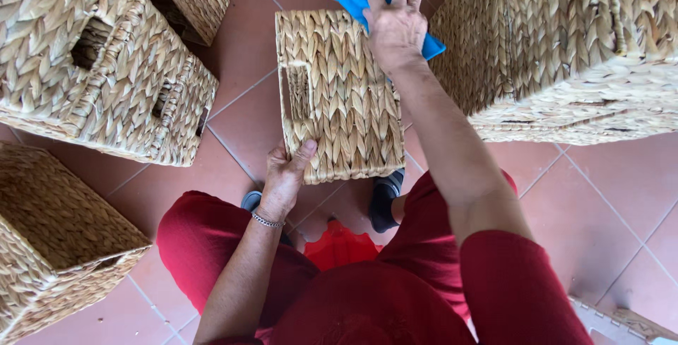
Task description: The person sits on the tiled floor and wipes woven water-hyacinth storage baskets one at a time with a blue cloth, turning each basket to clean its sides. They occasionally use scissors to snip loose strands from the weave before resuming wiping and setting finished baskets aside.
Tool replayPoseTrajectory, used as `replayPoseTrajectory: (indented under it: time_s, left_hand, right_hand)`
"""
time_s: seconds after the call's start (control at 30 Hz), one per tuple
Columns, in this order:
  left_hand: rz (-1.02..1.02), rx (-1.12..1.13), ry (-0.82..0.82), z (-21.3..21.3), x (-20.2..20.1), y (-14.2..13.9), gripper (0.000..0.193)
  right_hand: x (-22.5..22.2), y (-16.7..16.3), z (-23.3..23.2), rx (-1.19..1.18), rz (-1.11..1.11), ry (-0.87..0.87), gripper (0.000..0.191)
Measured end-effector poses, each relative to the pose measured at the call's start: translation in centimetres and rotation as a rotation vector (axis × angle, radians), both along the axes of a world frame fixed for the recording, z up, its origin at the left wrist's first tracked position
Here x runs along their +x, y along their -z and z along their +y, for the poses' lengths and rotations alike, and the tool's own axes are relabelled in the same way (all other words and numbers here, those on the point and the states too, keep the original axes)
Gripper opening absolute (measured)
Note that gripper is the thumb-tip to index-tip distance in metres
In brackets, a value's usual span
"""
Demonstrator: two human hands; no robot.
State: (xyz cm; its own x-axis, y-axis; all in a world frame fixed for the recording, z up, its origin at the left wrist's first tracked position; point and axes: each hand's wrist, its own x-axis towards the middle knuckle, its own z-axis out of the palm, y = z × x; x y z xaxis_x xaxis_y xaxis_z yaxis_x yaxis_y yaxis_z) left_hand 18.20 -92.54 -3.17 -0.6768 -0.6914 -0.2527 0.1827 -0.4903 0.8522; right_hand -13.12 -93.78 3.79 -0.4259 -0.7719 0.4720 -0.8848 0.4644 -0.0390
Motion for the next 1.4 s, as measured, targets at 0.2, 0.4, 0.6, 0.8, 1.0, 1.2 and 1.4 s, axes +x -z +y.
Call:
replayPoseTrajectory:
  time_s: [0.2, 0.4, 0.6, 0.8, 1.0, 1.2, 1.4]
  left_hand:
    - [-0.016, -0.05, -0.098, -0.3, 0.7, 1.1, 0.027]
    - [-0.067, -0.149, -0.093, -0.7, 1.2, 1.2, 0.031]
    - [-0.024, -0.277, -0.086, 0.6, 1.5, -2.0, 0.037]
    - [-0.077, -0.176, 0.026, 2.0, 2.7, -2.3, 0.042]
    - [0.017, -0.212, -0.04, 2.4, 6.2, 2.2, 0.041]
    - [-0.077, -0.208, 0.075, -1.2, 6.7, 4.1, 0.04]
    - [-0.516, -0.317, 0.159, -7.3, 5.2, -2.3, 0.047]
  right_hand:
    - [5.0, -0.5, 4.1, -0.038, 0.169, -0.113, 0.051]
    - [13.8, -4.0, 16.2, 0.075, 0.063, -0.199, 0.05]
    - [17.3, -5.2, 21.1, -0.069, -0.001, -0.337, 0.053]
    - [8.6, -1.6, 11.9, -0.101, -0.045, -0.039, 0.053]
    - [3.4, -0.3, 5.4, -0.084, -0.492, 0.277, 0.047]
    - [1.5, 3.7, 9.5, -0.099, -1.249, 0.22, 0.06]
    - [3.9, 7.8, 11.1, -0.321, -1.392, 0.073, 0.067]
